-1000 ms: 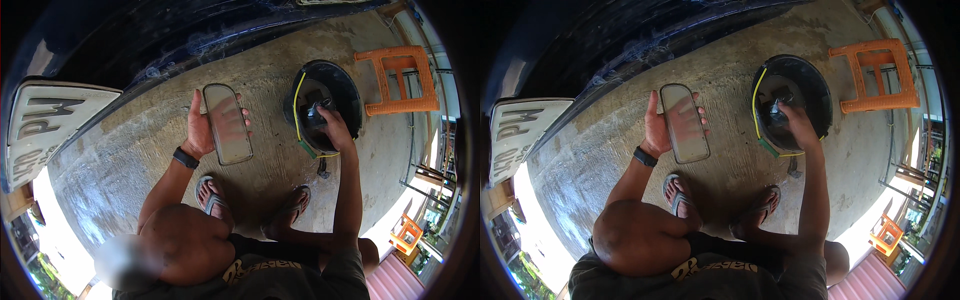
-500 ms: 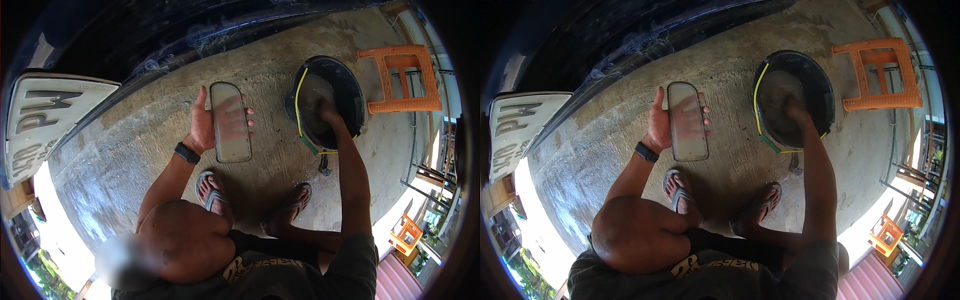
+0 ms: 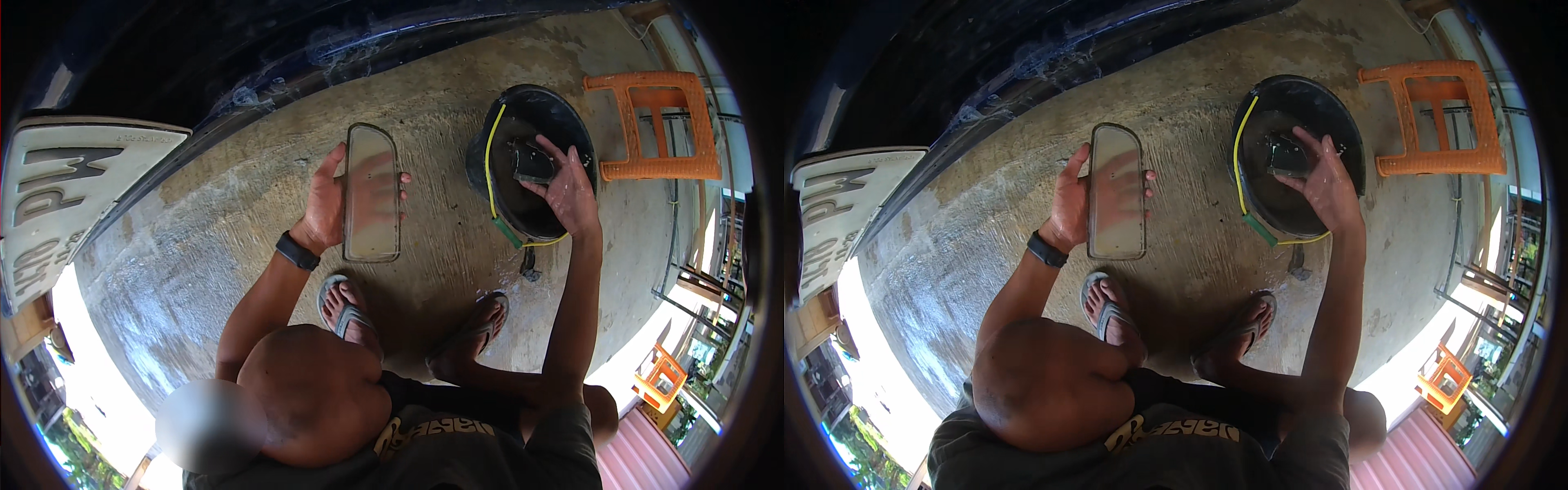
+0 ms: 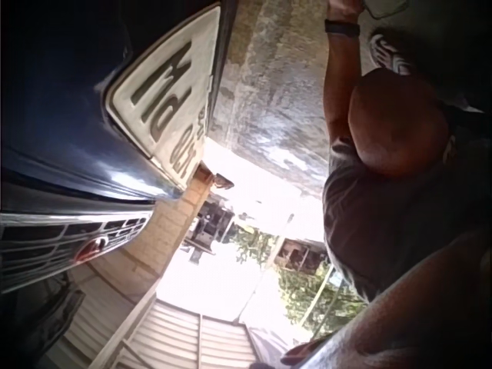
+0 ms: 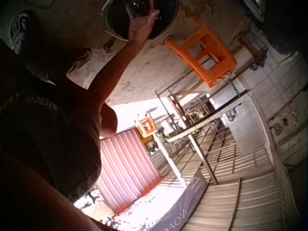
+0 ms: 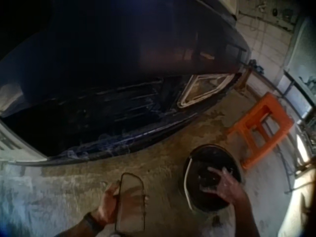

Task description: Sanding and cleaning a plastic car part with water and sandpaper.

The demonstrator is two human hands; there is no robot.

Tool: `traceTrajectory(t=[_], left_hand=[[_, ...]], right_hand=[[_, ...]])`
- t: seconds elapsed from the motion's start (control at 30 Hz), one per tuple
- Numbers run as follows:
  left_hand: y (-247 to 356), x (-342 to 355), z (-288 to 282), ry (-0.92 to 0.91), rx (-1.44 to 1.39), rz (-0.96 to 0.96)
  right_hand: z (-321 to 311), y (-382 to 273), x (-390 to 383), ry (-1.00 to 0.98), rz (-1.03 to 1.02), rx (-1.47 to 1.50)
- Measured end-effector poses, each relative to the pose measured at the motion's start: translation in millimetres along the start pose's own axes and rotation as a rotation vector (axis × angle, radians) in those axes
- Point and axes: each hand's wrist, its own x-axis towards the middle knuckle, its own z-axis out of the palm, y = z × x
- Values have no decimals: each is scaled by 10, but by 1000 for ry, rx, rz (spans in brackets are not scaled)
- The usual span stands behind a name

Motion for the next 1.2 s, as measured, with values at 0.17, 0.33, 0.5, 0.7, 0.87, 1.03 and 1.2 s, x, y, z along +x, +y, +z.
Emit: traceTrajectory(t=[0.17,0.33,0.5,0.7,0.87,1.03,1.2], left_hand=[[-131,-37,-58,0,31,5],[-332,53,103,-15,31,-14],[-339,29,171,-114,-271,137],[-188,-45,27,-120,-219,252],[-110,16,15,-23,-51,223],[-451,-37,-21,330,-203,357],[-262,-103,-394,161,-3,231]], right_hand=[[582,397,-40,155,-436,-642],[1126,1025,101,90,-753,-1055],[1676,1664,139,78,-986,-1273],[1898,1786,172,53,-981,-1243],[1839,2247,-421,-26,-848,-1357],[1832,2142,-160,-74,-775,-1300],[1849,2488,-603,-148,-674,-1260]])
